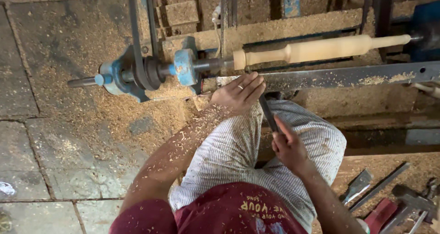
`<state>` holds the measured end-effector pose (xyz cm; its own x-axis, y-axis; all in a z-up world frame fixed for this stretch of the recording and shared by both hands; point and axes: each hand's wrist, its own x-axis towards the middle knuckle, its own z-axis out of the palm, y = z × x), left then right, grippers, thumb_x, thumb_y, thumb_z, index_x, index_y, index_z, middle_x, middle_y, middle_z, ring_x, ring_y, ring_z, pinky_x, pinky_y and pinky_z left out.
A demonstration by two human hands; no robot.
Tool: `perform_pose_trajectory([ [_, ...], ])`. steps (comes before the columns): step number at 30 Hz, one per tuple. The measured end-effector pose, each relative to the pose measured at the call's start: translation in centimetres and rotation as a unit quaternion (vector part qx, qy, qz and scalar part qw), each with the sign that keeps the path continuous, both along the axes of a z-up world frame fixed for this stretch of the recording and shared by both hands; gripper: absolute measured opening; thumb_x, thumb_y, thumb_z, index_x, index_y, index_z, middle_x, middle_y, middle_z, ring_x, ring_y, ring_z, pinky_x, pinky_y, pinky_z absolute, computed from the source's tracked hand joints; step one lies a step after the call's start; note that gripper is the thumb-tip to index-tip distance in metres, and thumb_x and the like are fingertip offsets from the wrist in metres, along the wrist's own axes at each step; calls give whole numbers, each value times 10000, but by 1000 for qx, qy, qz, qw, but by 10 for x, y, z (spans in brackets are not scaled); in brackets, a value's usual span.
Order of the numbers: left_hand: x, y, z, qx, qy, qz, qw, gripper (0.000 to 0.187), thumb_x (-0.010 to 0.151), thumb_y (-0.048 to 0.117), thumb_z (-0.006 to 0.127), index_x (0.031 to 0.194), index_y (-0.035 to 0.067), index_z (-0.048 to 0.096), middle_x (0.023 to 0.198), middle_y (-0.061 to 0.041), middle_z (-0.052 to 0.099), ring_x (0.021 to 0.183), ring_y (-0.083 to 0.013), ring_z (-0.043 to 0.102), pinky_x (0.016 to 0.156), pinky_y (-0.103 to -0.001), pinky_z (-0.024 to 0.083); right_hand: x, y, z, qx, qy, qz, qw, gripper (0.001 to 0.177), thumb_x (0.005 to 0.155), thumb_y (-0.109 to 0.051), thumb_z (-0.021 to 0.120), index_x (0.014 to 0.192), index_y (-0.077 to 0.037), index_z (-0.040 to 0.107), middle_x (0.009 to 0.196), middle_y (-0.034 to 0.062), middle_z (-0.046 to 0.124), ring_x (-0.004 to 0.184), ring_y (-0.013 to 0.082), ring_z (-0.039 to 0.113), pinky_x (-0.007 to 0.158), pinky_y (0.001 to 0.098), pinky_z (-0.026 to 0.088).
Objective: The person uses a chisel to shape a cylindrical piece of wood mounted on a rotating lathe. They hold the chisel with both hands, guiding it along the spinning wood to smooth and contour the surface, producing wood shavings.
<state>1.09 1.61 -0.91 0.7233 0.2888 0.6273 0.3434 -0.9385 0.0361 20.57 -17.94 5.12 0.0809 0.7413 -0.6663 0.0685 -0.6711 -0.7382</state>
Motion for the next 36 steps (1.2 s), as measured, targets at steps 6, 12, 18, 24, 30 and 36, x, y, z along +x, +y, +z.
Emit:
perform_pose_trajectory([
  [6, 2, 2, 9, -5, 7, 10, 1000, 287, 966, 162, 665, 1199, -4, 686, 1237, -143, 715, 1177, -305, 695, 964, -391, 625, 1, 20, 22, -35, -40, 24, 998, 579, 1004, -113, 517, 1575, -128, 424, 625, 13, 492, 548, 104, 465, 496, 286, 414],
  [12, 5, -4, -10, -17, 1, 31, 999, 233, 1032, 189, 670, 1192, 19, 669, 1241, -148, 714, 1203, -295, 698, 966, -395, 612, -2, 45, 52, -137, -54, 41, 988, 598, 1006, -150, 469, 1593, -216, 378, 604, 21, 481, 487, 104, 404, 433, 280, 365],
  [18, 3, 3, -13, -4, -3, 5, 1000, 310, 977, 190, 677, 1237, 21, 666, 1265, -146, 713, 1209, -318, 684, 966, -396, 618, 5, 33, 35, -108, -11, -13, 994, 596, 998, -123, 511, 1586, -165, 416, 612, 6, 480, 496, 85, 381, 436, 265, 329],
  [24, 4, -11, 10, -97, 7, 54, 994, 336, 963, 166, 658, 1280, 56, 649, 1340, -127, 677, 1294, -281, 646, 1056, -406, 612, -1, 20, 26, -62, -36, 13, 997, 590, 1005, -124, 499, 1585, -156, 391, 593, -8, 510, 494, 80, 398, 441, 255, 354],
  [30, 3, -12, 17, -115, -7, 58, 992, 318, 992, 170, 680, 1274, 23, 662, 1330, -153, 681, 1274, -295, 657, 1004, -392, 599, -5, 31, 37, -164, -28, -45, 985, 582, 993, -150, 505, 1568, -212, 439, 588, 9, 508, 447, 108, 378, 399, 287, 305],
  [36, 9, -13, -15, -51, 12, 42, 998, 331, 1024, 289, 635, 1216, 20, 655, 1225, -165, 696, 1187, -314, 684, 1053, -401, 579, 7, 40, 47, -151, -60, -64, 985, 477, 1019, -152, 564, 1491, -223, 572, 659, 9, 572, 489, 91, 418, 423, 251, 334],
])
